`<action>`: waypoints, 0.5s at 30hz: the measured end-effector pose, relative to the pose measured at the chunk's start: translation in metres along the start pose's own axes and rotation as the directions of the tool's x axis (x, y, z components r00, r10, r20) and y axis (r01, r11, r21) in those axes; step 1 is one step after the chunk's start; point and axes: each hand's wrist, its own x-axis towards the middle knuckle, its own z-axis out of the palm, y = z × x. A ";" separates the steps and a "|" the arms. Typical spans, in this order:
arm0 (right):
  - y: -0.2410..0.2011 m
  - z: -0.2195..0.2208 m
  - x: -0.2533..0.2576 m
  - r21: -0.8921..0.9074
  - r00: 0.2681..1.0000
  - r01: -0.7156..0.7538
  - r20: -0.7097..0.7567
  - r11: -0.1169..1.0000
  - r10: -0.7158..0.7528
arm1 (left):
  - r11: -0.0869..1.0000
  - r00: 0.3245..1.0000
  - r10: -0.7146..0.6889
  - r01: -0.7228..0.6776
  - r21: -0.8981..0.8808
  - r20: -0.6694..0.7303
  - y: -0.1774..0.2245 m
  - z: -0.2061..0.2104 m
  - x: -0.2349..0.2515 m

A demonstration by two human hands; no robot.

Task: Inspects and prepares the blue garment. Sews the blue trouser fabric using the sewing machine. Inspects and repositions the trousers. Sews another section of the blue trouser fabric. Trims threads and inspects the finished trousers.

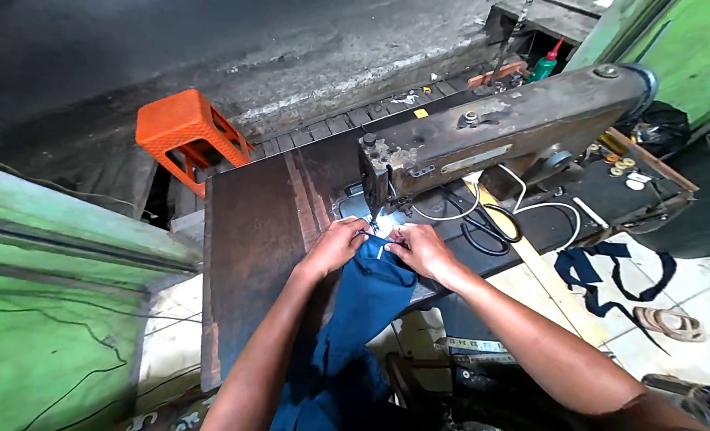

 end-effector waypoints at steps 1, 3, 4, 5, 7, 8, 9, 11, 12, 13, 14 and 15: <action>0.001 0.003 -0.001 -0.020 0.999 0.019 -0.026 1.000 -0.019 | 0.999 0.999 0.033 -0.033 0.009 0.004 -0.002 0.000 0.001; 0.008 0.015 -0.006 -0.103 0.980 0.131 -0.140 0.986 -0.144 | 0.991 0.992 0.123 -0.123 0.050 0.011 -0.007 0.000 0.002; 0.013 0.023 -0.008 -0.157 0.947 0.206 -0.216 0.966 -0.237 | 0.984 0.987 0.161 -0.162 0.077 0.016 -0.010 -0.001 0.001; 0.020 0.031 -0.010 -0.216 0.896 0.282 -0.289 0.935 -0.337 | 0.978 0.983 0.185 -0.186 0.098 0.021 -0.012 -0.002 0.000; 0.029 0.038 -0.014 -0.311 0.803 0.385 -0.352 0.869 -0.481 | 0.967 0.974 0.228 -0.228 0.114 0.012 -0.017 -0.003 -0.003; 0.033 0.039 -0.016 -0.344 0.764 0.424 -0.360 0.838 -0.535 | 0.962 0.969 0.247 -0.246 0.115 0.005 -0.018 -0.005 -0.005; 0.037 0.039 -0.018 -0.372 0.734 0.456 -0.357 0.809 -0.578 | 0.957 0.963 0.269 -0.267 0.118 -0.008 -0.019 -0.005 -0.007; 0.042 0.038 -0.021 -0.407 0.692 0.500 -0.342 0.764 -0.636 | 0.939 0.946 0.321 -0.312 0.142 -0.044 -0.023 -0.003 -0.013; 0.044 0.038 -0.023 -0.416 0.684 0.514 -0.329 0.750 -0.651 | 0.931 0.939 0.340 -0.327 0.162 -0.059 -0.024 -0.002 -0.016; 0.045 0.037 -0.024 -0.424 0.680 0.523 -0.316 0.740 -0.662 | 0.923 0.934 0.352 -0.334 0.190 -0.065 -0.024 -0.001 -0.019; 0.046 0.037 -0.025 -0.429 0.679 0.529 -0.303 0.732 -0.668 | 0.915 0.930 0.360 -0.338 0.222 -0.068 -0.024 0.000 -0.021; 0.047 0.037 -0.026 -0.431 0.681 0.533 -0.292 0.728 -0.671 | 0.904 0.925 0.373 -0.345 0.254 -0.072 -0.024 0.002 -0.022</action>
